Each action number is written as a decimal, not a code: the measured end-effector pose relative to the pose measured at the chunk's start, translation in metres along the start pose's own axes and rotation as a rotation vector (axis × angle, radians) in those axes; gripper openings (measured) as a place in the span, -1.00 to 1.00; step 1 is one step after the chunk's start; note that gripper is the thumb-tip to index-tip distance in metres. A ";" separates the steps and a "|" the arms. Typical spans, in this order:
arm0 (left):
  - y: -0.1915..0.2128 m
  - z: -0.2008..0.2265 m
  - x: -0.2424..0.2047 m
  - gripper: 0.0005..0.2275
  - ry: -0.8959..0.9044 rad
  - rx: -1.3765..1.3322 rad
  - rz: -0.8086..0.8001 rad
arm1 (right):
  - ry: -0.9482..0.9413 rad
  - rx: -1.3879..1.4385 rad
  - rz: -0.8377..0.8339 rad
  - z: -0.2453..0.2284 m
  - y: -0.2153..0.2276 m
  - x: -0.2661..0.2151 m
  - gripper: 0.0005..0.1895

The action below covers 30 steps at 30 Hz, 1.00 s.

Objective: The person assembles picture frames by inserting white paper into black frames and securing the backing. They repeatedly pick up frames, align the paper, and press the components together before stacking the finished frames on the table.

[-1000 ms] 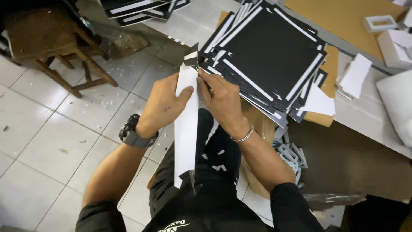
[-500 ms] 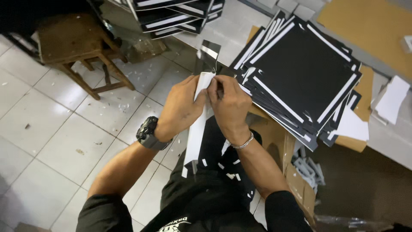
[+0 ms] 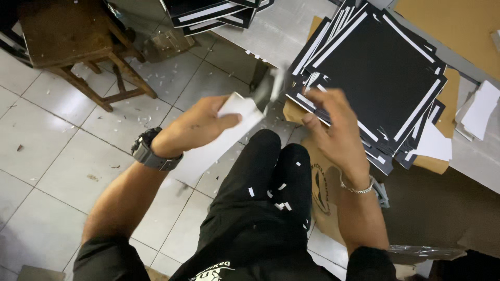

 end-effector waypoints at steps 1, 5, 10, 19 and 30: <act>-0.002 0.022 -0.015 -0.62 -0.066 0.080 -0.061 | 0.116 0.041 0.029 -0.015 0.003 0.009 -0.59; -0.004 0.065 -0.040 -0.64 -0.203 0.266 -0.175 | 0.275 0.196 -0.065 -0.041 -0.002 0.028 -0.43; 0.006 0.032 -0.008 -0.74 -0.244 0.240 -0.003 | 0.382 0.379 0.201 -0.005 0.018 -0.016 -0.79; -0.011 0.075 -0.021 -0.85 -0.343 0.283 -0.018 | 0.262 0.065 0.166 0.000 0.016 -0.013 -0.37; -0.048 0.085 -0.043 -0.84 -0.333 0.387 -0.150 | 0.239 0.377 -0.299 -0.013 -0.011 0.010 -0.84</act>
Point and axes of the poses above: each hand's wrist, its own x-axis towards the middle knuckle, its own y-axis out of the back of the hand, z = x × y, the point moved 8 cm from there along x, towards the middle knuckle, and after that the axes turned 9 degrees about y, right-handed, at the moved point
